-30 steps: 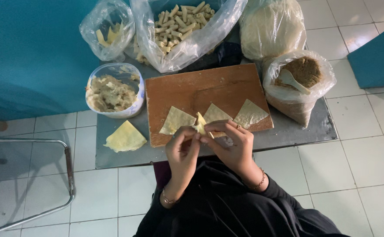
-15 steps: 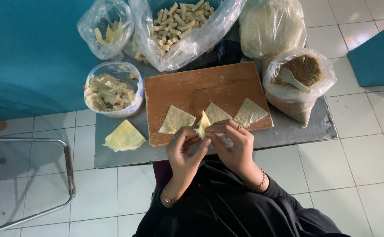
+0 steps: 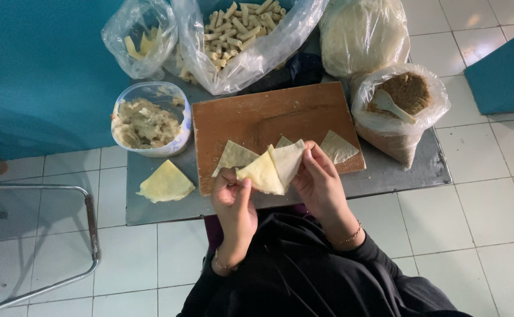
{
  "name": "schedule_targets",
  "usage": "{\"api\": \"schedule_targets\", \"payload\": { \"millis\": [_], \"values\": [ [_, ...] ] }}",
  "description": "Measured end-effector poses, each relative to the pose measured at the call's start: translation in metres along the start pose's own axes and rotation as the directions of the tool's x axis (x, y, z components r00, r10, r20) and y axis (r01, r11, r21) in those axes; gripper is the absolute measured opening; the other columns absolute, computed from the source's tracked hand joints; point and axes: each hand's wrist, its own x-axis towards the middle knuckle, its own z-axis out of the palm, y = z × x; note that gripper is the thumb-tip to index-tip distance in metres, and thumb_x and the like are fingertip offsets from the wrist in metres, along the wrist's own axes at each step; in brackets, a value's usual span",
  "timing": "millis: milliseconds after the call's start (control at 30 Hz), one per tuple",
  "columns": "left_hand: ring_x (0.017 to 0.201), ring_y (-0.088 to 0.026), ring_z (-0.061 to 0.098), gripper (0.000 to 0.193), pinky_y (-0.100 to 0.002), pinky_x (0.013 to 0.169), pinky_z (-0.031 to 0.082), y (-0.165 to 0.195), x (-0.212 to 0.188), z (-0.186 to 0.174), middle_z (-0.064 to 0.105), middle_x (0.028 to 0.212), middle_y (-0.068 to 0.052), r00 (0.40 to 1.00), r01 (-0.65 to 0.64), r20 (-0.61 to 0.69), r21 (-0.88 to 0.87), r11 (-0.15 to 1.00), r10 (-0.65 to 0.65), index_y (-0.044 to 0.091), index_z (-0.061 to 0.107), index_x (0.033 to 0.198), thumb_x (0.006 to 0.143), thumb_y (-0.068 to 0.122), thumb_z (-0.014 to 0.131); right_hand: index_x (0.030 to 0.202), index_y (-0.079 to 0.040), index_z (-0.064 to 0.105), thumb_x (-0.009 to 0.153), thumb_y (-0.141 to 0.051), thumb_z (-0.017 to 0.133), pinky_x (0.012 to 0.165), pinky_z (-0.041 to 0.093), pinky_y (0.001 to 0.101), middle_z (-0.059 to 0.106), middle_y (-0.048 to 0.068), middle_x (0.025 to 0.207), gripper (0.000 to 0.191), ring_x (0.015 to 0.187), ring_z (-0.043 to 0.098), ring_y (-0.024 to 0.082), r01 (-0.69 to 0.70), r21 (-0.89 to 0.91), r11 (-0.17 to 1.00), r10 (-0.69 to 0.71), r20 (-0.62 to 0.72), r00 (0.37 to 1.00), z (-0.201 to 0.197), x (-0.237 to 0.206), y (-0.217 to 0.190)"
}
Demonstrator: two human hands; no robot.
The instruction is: The person cuts thin pastry sheets into triangular pieces on a wooden board, arranges the triangles, spoons filling from a plastic bag onto each piece, and folds them into triangular parcels by hand. At the end the person claps flour off their hands.
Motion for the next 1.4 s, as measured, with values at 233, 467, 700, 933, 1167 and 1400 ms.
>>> {"api": "schedule_targets", "payload": {
  "millis": [233,467,700,933,1167,1400],
  "values": [
    [0.100,-0.014,0.062,0.017,-0.030,0.092,0.054,0.008,0.006,-0.001,0.059,0.109,-0.007,0.989,-0.142,-0.075,-0.252,0.957,0.127,0.003,0.049,0.109,0.099,-0.003,0.061,0.126,-0.001,0.054,0.112,-0.022,0.039,0.091,0.059,0.0339,0.066,0.012,0.117,0.029,0.103,0.070,0.019,0.034,-0.019,0.999,-0.036,-0.077,0.996,0.002,0.010,-0.020],
    [0.097,-0.016,0.065,0.012,-0.030,0.087,0.055,0.026,0.019,-0.014,0.062,0.107,-0.010,0.975,-0.160,-0.181,-0.169,0.972,0.129,0.003,0.049,0.107,0.103,-0.002,0.059,0.120,-0.004,0.056,0.115,-0.022,0.056,0.087,0.061,0.0338,0.067,0.009,0.112,0.019,0.098,0.071,0.018,0.351,-0.411,0.841,-0.402,-0.042,0.915,-0.013,0.033,-0.101],
    [0.098,-0.016,0.064,0.013,-0.033,0.087,0.057,0.027,0.023,-0.012,0.062,0.107,-0.009,0.977,-0.146,-0.175,-0.134,0.980,0.121,0.004,0.048,0.104,0.099,0.000,0.059,0.098,-0.005,0.069,0.093,-0.011,0.065,0.071,0.058,0.0354,0.071,0.009,0.108,0.009,0.090,0.072,0.025,0.324,-0.754,-0.571,-0.251,0.536,0.806,-0.012,0.085,-0.099],
    [0.100,-0.018,0.063,0.015,-0.037,0.088,0.059,0.024,0.019,-0.011,0.057,0.104,-0.007,0.983,-0.121,-0.149,-0.107,0.987,0.104,0.004,0.048,0.102,0.100,0.000,0.063,0.089,-0.009,0.071,0.092,-0.019,0.072,0.075,0.054,0.0424,0.069,0.006,0.090,0.010,0.086,0.069,0.029,0.317,-0.674,-0.667,-0.108,0.508,0.854,-0.005,0.078,-0.063],
    [0.101,-0.020,0.064,0.016,-0.037,0.086,0.059,0.021,0.020,-0.010,0.060,0.108,-0.010,0.991,-0.085,-0.112,-0.113,0.990,0.072,0.004,0.048,0.101,0.099,0.001,0.063,0.097,-0.010,0.079,0.091,-0.019,0.073,0.069,0.056,0.0378,0.075,0.008,0.093,0.012,0.079,0.071,0.027,0.332,-0.770,-0.545,-0.127,0.467,0.875,0.006,0.074,-0.074],
    [0.091,-0.012,0.060,0.011,-0.030,0.081,0.054,0.001,0.015,-0.017,0.058,0.101,-0.004,0.996,-0.039,-0.086,-0.055,0.998,0.035,0.002,0.055,0.104,0.101,-0.002,0.066,0.112,-0.005,0.078,0.098,-0.004,0.070,0.063,0.053,0.0291,0.073,0.008,0.091,0.016,0.070,0.067,0.016,0.303,-0.919,-0.252,-0.254,0.365,0.896,0.027,0.044,-0.110]
  ]
}}
